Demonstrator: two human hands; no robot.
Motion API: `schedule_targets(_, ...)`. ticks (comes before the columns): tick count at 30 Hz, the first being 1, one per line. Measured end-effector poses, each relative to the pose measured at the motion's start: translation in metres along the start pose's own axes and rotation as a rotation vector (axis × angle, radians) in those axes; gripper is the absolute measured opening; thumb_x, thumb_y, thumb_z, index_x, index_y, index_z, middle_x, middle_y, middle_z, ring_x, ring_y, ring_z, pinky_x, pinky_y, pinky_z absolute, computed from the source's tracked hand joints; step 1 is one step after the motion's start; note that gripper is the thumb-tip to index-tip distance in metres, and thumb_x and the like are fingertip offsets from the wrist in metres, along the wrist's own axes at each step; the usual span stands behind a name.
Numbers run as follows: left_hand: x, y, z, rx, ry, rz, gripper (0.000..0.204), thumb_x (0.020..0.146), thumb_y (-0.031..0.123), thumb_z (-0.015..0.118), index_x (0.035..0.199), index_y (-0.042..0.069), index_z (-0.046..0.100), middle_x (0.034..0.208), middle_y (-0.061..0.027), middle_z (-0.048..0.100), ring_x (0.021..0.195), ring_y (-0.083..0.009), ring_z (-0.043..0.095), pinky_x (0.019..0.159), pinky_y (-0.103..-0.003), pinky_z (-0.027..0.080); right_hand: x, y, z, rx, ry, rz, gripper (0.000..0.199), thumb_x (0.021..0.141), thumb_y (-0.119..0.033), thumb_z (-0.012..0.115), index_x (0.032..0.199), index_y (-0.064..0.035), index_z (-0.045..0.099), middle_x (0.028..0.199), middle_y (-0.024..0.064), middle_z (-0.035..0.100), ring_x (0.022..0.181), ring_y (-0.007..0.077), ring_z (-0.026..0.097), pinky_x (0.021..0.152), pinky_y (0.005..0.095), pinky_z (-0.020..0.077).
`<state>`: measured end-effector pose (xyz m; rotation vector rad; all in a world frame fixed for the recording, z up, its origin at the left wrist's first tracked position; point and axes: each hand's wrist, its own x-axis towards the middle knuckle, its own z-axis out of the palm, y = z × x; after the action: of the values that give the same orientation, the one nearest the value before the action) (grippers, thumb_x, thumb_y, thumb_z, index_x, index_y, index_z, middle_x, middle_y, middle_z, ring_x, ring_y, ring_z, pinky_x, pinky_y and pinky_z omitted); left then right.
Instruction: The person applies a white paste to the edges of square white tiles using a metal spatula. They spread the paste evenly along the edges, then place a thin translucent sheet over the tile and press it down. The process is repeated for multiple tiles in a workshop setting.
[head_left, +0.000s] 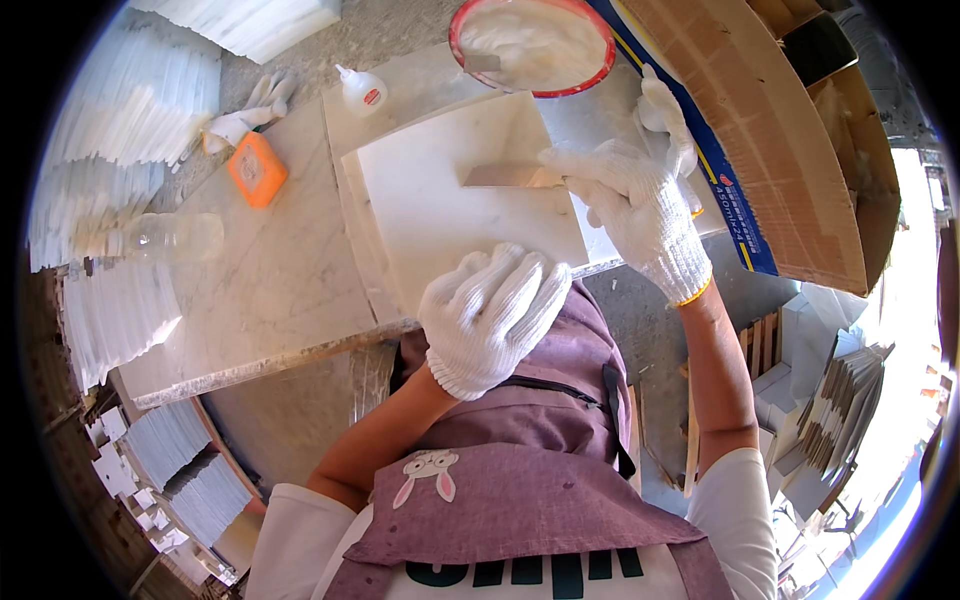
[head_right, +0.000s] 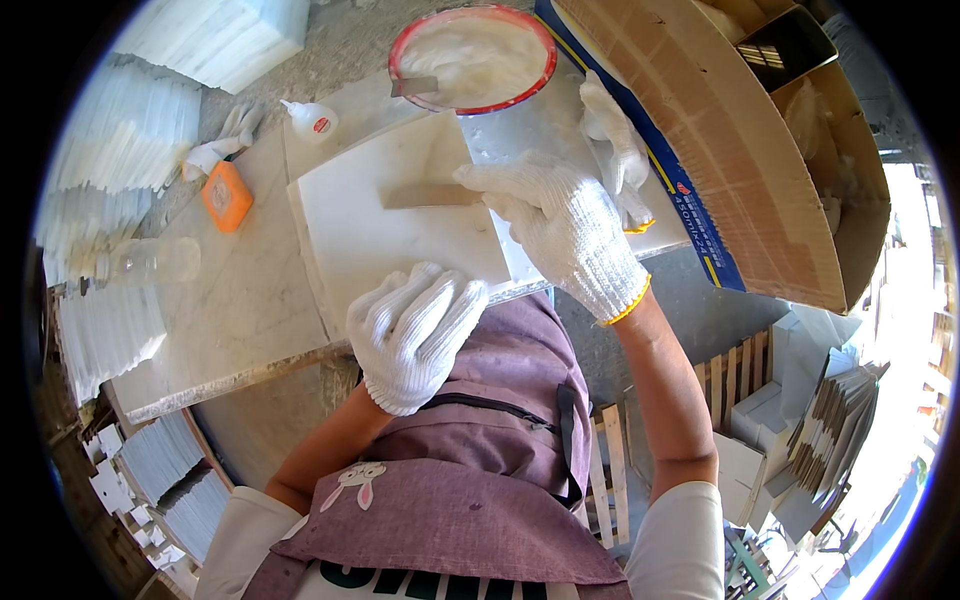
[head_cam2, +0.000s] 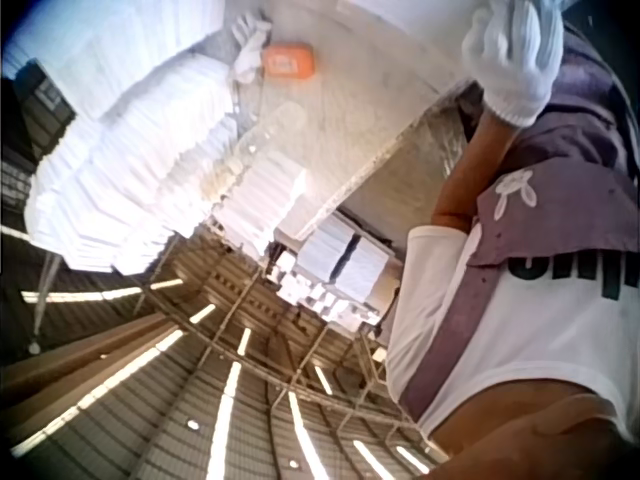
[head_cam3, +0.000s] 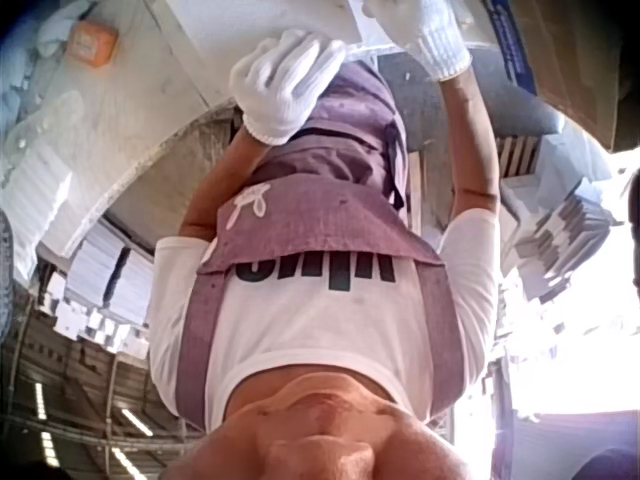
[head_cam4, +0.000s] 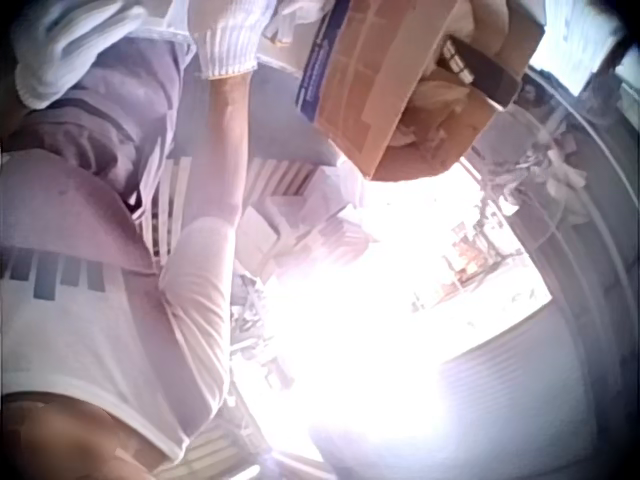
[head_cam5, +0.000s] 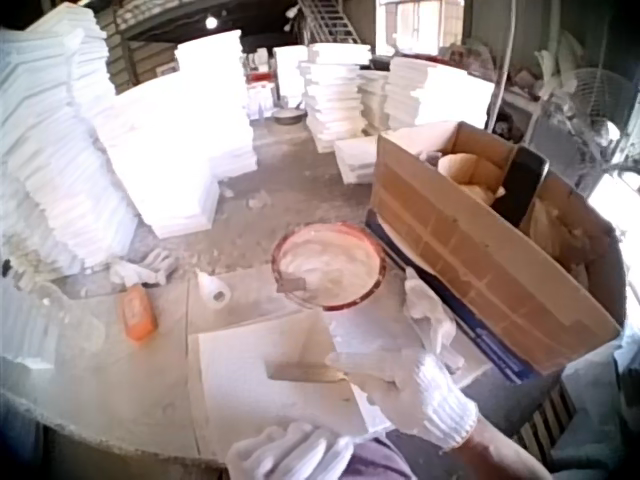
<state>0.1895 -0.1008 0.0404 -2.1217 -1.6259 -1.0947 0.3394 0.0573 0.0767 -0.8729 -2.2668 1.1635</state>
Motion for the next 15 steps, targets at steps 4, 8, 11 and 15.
schedule_targets(4,0.0,0.002,-0.001,-0.064,-0.014,-0.086,0.043,0.07,0.005,0.081,0.111,0.015,0.074,0.113,-0.0026,0.064,0.085,-0.0217,0.066,0.057,-0.032,0.05,-0.014,-0.004,0.001,-0.005,-0.015,0.024,0.029,0.09,-0.003,0.062,0.116,-0.0075,0.072,0.092,0.015,0.069,0.08,0.029,0.065,0.074,0.0373,0.0525)
schedule_targets(8,-0.001,-0.001,0.001,-0.046,0.017,-0.036,0.043,0.07,0.004,0.081,0.111,0.015,0.074,0.114,-0.0029,0.064,0.084,-0.0216,0.066,0.057,-0.032,0.05,-0.019,-0.004,0.0,-0.015,-0.03,-0.049,0.03,0.09,-0.001,0.061,0.117,-0.0081,0.072,0.09,0.0147,0.068,0.079,0.0289,0.064,0.073,0.0371,0.0519)
schedule_targets(11,0.004,0.002,-0.001,-0.062,0.024,-0.066,0.042,0.07,0.004,0.081,0.11,0.014,0.075,0.115,-0.002,0.065,0.088,-0.0212,0.065,0.058,-0.032,0.05,-0.009,0.002,0.001,0.041,-0.012,-0.021,0.03,0.09,-0.001,0.061,0.116,-0.0082,0.072,0.09,0.0138,0.068,0.079,0.0284,0.064,0.073,0.037,0.0517)
schedule_targets(15,-0.006,0.001,0.0,-0.031,-0.054,-0.091,0.041,0.07,0.004,0.081,0.109,0.014,0.075,0.116,-0.0004,0.065,0.093,-0.0209,0.065,0.058,-0.033,0.05,-0.001,0.003,0.004,0.026,0.043,-0.023,0.029,0.089,0.0,0.061,0.115,-0.0087,0.073,0.092,0.0137,0.068,0.079,0.0284,0.065,0.075,0.0373,0.0525)
